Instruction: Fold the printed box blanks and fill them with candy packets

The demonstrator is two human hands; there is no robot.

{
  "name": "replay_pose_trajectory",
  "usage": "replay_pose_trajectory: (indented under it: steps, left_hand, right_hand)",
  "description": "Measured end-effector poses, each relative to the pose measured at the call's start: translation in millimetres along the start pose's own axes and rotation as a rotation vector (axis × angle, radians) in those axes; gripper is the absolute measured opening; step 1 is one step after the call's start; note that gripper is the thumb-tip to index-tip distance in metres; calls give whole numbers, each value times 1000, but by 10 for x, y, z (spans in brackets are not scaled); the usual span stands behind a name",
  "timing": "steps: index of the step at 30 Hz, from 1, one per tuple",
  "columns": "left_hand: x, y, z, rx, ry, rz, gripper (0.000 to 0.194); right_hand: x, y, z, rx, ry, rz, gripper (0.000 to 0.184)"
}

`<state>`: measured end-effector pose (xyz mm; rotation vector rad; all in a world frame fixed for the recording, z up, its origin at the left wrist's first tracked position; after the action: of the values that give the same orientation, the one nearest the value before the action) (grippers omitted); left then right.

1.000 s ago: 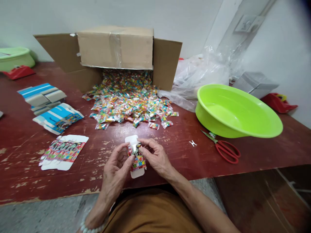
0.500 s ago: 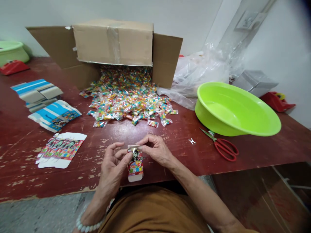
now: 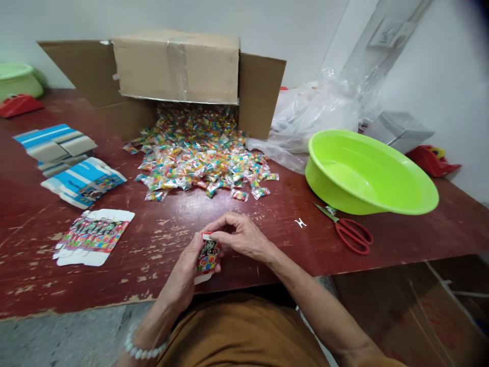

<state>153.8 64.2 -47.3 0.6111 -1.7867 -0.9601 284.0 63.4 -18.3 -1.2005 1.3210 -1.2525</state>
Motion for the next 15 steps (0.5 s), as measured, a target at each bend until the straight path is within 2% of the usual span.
replay_pose_trajectory:
  steps: [5, 11, 15]
  left_hand:
    - [20, 132, 11, -41, 16, -74, 67]
    - [10, 12, 5, 54, 13, 66, 64]
    - [-14, -17, -17, 50, -29, 97, 63]
  right_hand:
    - [-73, -25, 57, 16, 57, 22, 23]
    - [-11, -141, 72, 237, 72, 180, 17]
    - [-18, -148, 92, 291, 71, 147, 13]
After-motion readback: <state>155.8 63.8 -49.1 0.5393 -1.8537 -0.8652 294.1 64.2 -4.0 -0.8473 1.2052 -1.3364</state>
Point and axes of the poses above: each hand's wrist, its own x-axis away from the middle knuckle, its own z-axis out of the back of the hand, y = z × x, the point moved 8 cm from there along -x, towards the middle knuckle, and after that the axes turned 5 degrees about y, right-handed, at the moved point
